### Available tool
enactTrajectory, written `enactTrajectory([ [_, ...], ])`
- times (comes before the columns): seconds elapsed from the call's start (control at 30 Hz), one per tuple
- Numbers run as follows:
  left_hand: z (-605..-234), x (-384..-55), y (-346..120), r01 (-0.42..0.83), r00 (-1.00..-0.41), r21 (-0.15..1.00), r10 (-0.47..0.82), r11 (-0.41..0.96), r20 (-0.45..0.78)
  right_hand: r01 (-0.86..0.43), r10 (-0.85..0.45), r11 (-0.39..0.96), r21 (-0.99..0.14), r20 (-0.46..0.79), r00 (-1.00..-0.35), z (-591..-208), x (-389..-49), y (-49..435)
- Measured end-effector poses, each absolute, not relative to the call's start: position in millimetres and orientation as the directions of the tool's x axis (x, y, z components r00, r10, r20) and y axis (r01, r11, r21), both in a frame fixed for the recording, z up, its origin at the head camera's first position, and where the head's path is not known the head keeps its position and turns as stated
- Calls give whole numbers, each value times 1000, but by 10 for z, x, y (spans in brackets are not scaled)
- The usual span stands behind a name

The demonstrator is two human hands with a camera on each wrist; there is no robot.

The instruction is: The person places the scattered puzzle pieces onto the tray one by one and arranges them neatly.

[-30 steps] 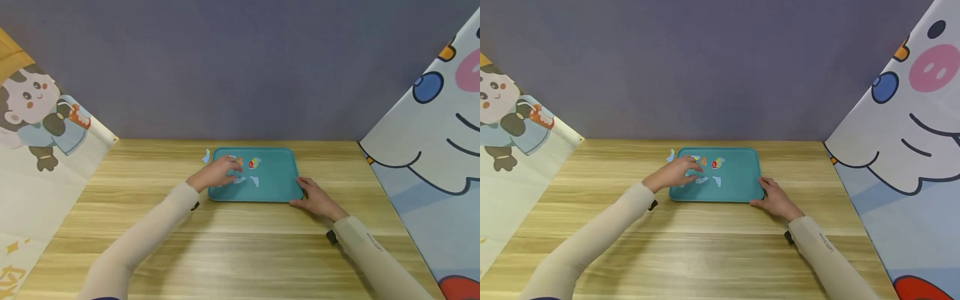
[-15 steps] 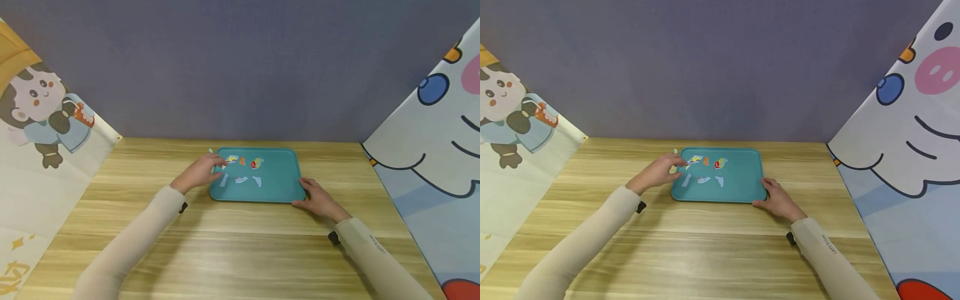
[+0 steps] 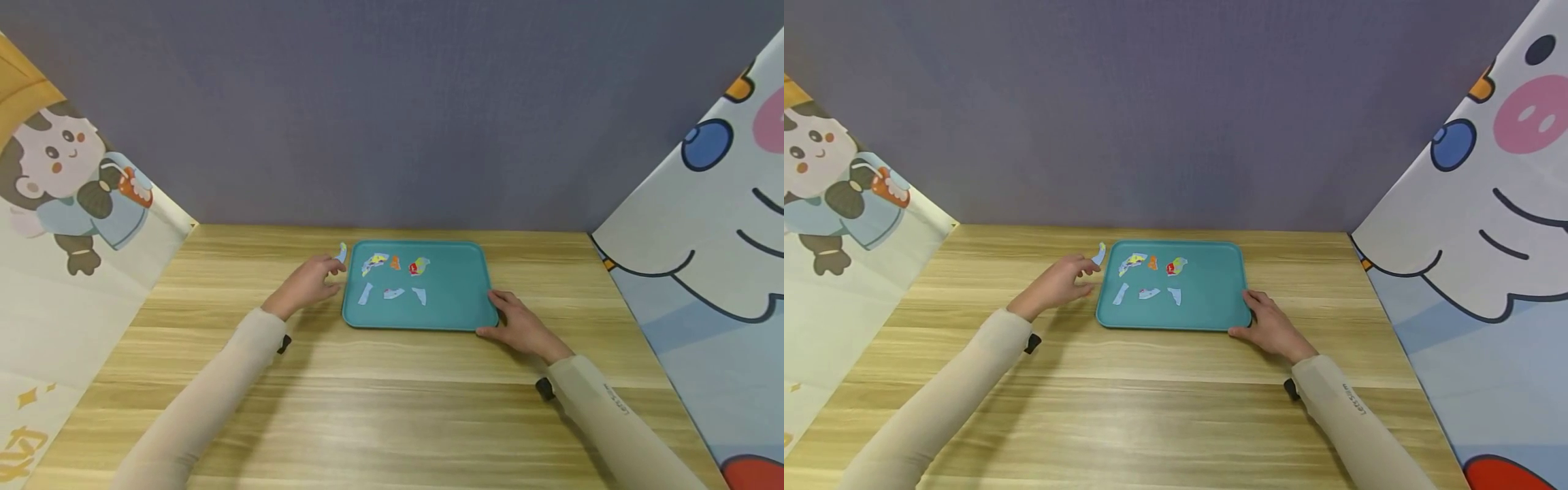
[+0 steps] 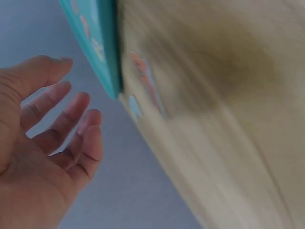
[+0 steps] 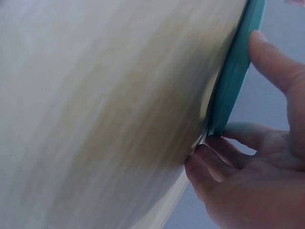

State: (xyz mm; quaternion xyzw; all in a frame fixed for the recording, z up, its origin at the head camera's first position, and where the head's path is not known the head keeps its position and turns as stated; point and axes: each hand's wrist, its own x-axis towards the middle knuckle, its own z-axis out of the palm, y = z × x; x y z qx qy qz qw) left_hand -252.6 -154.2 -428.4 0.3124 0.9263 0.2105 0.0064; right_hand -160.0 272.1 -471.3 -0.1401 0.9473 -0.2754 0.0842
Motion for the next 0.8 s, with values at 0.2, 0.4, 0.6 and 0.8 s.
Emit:
enactTrajectory([
  [0.2, -4402, -2543, -1608, 538, -829, 355, 556, 765, 58, -213, -306, 810, -546, -84, -948, -4720, -1600, 2725],
  [0.4, -4470, -2553, -1636, 495, -857, 325, 514, 806, 32, -212, -302, 815, -539, -83, -950, -4716, -1602, 2723],
  [0.6, -4514, -2560, -1664, 439, -882, 319, 470, 840, -23, -214, -303, 814, -540, -80, -950, -4707, -1602, 2709],
  [0.8, -4528, -2565, -1669, 392, -899, 323, 433, 861, -63, -206, -298, 817, -539, -89, -951, -4696, -1597, 2702],
])
